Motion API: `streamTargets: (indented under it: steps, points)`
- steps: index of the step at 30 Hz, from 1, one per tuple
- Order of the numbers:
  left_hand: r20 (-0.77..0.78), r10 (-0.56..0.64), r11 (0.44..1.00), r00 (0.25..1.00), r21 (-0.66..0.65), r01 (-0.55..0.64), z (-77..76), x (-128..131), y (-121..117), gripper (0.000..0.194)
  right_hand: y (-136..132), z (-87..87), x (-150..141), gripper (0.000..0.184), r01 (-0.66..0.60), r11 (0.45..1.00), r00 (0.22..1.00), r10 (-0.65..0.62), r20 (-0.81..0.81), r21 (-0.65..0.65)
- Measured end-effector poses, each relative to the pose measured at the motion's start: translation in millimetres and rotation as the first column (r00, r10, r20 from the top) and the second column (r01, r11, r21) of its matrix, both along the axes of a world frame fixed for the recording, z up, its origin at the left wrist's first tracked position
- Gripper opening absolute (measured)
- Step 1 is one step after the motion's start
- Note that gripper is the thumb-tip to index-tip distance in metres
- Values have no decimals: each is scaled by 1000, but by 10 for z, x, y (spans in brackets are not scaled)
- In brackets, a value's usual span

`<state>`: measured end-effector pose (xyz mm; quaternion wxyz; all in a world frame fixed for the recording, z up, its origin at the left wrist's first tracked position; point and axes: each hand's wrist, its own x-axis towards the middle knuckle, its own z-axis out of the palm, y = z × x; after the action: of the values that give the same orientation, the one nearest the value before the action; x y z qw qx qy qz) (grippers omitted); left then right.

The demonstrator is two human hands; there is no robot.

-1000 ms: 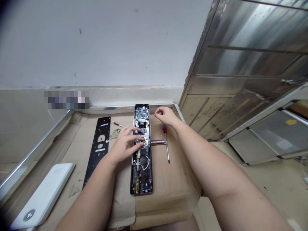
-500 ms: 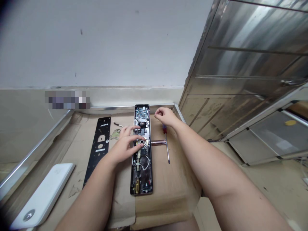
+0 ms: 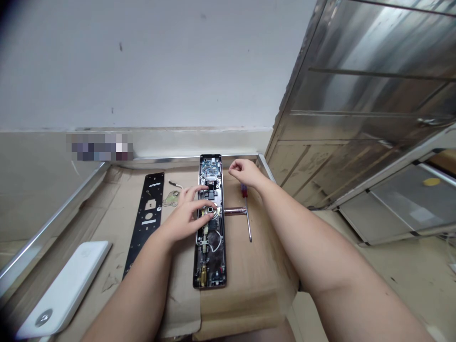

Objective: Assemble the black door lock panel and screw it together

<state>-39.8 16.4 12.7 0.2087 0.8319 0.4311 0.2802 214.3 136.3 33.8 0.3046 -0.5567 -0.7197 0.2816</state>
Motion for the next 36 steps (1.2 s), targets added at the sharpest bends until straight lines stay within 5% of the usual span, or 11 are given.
streamTargets:
  steps: [22, 36]
  points:
    - [-24, 6, 1000, 1000, 9, -5, 11, 14, -20, 18, 3, -9, 2, 12, -24, 1000, 1000, 24, 12, 0]
    - [-35, -41, 999, 999, -5, 41, 8, -24, -10, 36, -4, -5, -9, 11, -33, 999, 999, 33, 13, 2]
